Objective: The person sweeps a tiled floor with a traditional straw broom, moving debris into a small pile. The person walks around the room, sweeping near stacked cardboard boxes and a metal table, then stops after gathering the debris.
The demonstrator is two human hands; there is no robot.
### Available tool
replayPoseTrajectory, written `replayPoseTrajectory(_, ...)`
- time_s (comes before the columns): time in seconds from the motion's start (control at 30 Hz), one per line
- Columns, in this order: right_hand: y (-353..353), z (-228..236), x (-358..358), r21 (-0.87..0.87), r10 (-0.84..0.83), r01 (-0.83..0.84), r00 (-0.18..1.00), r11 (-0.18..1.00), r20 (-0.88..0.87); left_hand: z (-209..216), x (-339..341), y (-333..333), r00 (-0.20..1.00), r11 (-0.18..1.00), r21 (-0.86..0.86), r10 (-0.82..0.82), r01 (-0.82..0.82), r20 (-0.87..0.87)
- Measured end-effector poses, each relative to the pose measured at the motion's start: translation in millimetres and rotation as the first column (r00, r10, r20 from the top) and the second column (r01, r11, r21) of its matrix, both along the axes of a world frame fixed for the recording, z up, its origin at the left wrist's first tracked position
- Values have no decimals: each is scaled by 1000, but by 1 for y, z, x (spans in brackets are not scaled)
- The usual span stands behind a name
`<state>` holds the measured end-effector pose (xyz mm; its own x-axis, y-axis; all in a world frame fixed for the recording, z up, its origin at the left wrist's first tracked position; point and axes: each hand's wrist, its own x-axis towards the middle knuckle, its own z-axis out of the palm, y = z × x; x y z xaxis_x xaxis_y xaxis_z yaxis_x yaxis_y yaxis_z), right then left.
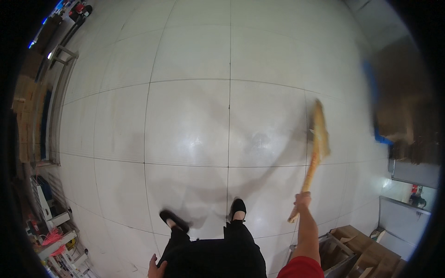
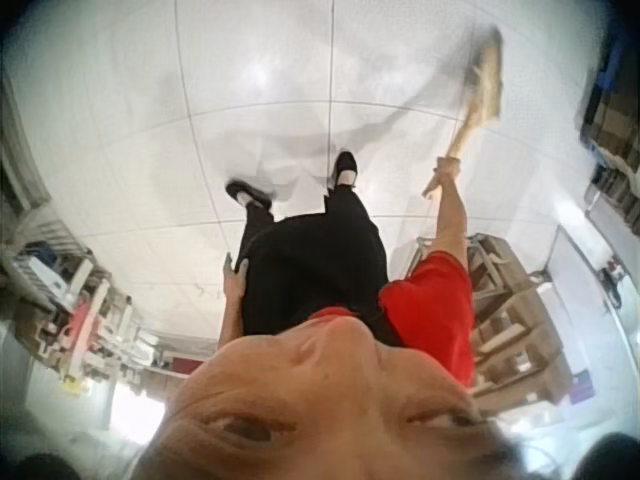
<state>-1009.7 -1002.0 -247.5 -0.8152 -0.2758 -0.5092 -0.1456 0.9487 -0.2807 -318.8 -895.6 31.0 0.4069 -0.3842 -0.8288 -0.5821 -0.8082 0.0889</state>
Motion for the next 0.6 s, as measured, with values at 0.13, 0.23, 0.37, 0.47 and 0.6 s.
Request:
replayPoseTrajectory(0.13,-28,-18,-28,81,-327,317,908,945,261,-37,-26,33,942,947,-58,-306,316,139)
replayPoseTrajectory(0.23,-46,-53,-41,332,506,-526,849,783,152,-40,-35,-55,904,908,122,-414,401,107)
replayPoseTrajectory(0.37,-142,-121,91,437,814,-766,569,472,117,-46,21,-66,913,916,-16,-397,400,90)
replayPoseTrajectory(0.47,-239,-100,332,-51,258,-255,918,966,302,-35,40,-70,925,930,81,-366,359,101)
replayPoseTrajectory(0.6,-261,-92,522,136,729,-775,627,617,275,-40,73,-79,944,941,65,-331,331,-9)
